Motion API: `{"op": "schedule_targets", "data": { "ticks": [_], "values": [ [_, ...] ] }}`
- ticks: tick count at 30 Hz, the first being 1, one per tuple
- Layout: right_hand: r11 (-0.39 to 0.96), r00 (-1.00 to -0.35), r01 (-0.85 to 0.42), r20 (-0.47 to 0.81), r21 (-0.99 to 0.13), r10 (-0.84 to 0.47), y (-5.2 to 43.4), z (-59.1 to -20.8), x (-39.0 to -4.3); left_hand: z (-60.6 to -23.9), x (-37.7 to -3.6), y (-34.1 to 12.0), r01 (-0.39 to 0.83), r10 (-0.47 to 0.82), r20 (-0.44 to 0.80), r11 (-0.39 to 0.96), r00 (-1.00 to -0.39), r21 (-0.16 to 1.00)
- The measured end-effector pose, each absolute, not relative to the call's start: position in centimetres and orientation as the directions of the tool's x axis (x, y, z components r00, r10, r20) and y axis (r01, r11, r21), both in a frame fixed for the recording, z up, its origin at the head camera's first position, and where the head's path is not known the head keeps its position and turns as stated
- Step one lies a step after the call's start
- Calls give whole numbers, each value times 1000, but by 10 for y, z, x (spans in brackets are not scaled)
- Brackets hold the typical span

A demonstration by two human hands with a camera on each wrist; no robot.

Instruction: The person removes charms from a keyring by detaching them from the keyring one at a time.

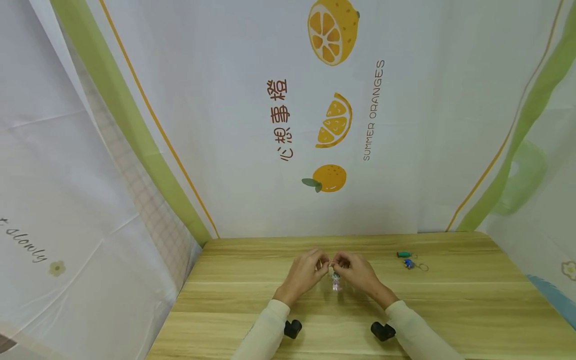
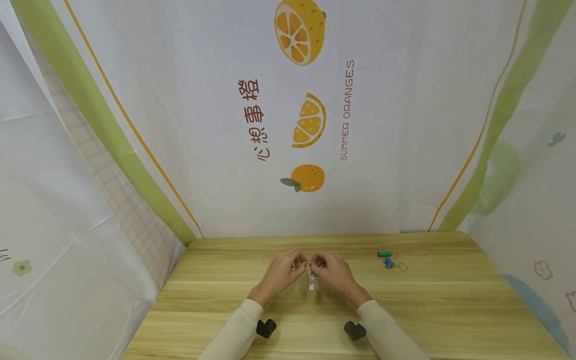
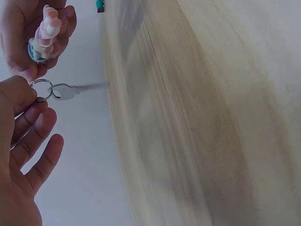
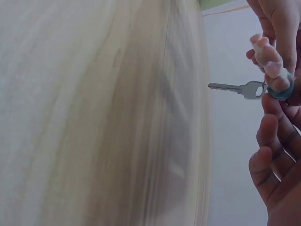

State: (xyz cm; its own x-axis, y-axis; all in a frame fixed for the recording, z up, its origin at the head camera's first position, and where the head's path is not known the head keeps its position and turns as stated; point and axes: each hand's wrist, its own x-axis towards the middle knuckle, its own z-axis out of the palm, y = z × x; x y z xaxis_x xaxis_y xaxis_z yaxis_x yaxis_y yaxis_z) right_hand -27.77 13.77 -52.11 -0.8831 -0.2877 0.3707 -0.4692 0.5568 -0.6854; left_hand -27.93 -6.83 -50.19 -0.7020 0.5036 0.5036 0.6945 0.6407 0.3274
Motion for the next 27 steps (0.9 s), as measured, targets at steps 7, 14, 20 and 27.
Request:
{"op": "schedule_targets", "data": {
  "ticks": [7,14,20,27],
  "values": [
    [576,-904,-426,344,-698,-252,139,-523,-280,-503,-279,-71,673,479,495,645,-725,361],
    [555,-890,-454,377,-697,-256,140,-522,-280,-502,-279,-72,662,472,482,644,-738,383],
    [520,-879,-477,394,-709,-269,141,-522,-280,-502,-280,-72,654,469,471,643,-747,398],
    [510,-875,-484,379,-711,-302,140,-521,-281,-501,-279,-70,664,478,474,632,-740,401]
  ]
}}
